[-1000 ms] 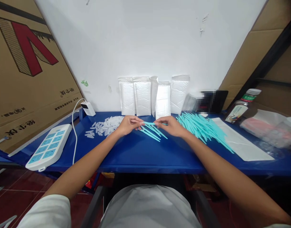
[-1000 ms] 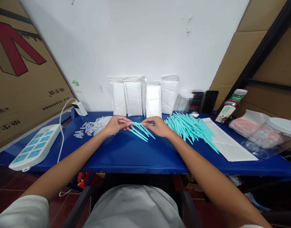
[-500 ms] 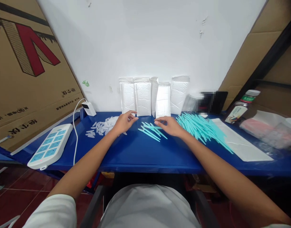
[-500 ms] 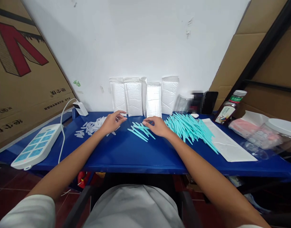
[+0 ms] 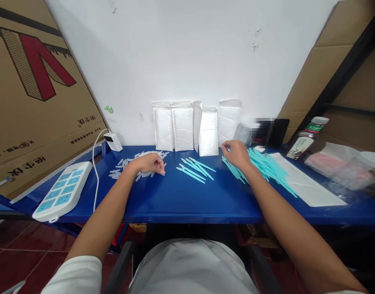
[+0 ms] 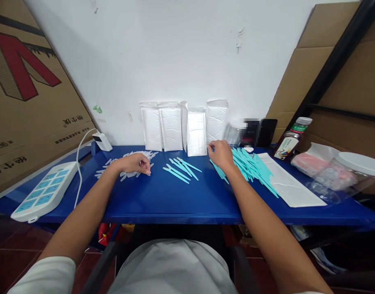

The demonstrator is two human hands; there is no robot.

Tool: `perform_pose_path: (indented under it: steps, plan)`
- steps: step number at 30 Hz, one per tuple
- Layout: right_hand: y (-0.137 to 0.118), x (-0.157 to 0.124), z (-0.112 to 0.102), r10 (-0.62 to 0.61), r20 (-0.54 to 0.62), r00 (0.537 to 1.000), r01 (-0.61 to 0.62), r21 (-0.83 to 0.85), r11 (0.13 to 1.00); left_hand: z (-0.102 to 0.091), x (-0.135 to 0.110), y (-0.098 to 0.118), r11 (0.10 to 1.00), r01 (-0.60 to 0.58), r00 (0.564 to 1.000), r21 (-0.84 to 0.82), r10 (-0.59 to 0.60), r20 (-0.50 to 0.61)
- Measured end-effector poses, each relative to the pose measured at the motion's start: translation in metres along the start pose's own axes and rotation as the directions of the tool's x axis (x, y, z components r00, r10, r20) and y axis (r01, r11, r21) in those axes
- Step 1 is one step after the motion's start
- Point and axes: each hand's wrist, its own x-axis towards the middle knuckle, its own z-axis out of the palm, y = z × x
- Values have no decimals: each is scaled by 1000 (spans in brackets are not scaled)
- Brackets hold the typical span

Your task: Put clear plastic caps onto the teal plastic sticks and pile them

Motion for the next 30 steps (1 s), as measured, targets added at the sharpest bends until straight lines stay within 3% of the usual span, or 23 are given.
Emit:
perform_pose_path:
  steps: [4,8,11,15,19,24,28,30]
  plan:
    - [6,2,-6,59,31,998,-57,-64,996,0,1,-1,999,-25,1000,-38,25,-16]
    - [15,3,-12,97,186,978,-64,-177,982,0,1,-3,999,-28,999,-34,29,22]
    - [17,2,-16,121,338,933,-53,-203,978,2,2,-2,1000,24,999,-20,-23,30]
    - [14,0,-20,158,526,836,-53,-209,976,7,4,9,998,51,997,-22,-50,53]
    - [8,-2,-21,125,588,799,12,-223,975,12,6,22,994,-59,996,-91,52,-78]
    - [0,-4,-21,110,516,850,30,-254,967,20,12,29,954,-197,934,-225,114,-337]
    - [-6,-4,-21,86,362,928,-10,-209,978,25,15,34,921,-228,911,-317,86,-404]
    - [-10,-5,-20,66,297,953,-52,-54,997,28,16,35,903,-237,908,-358,75,-412]
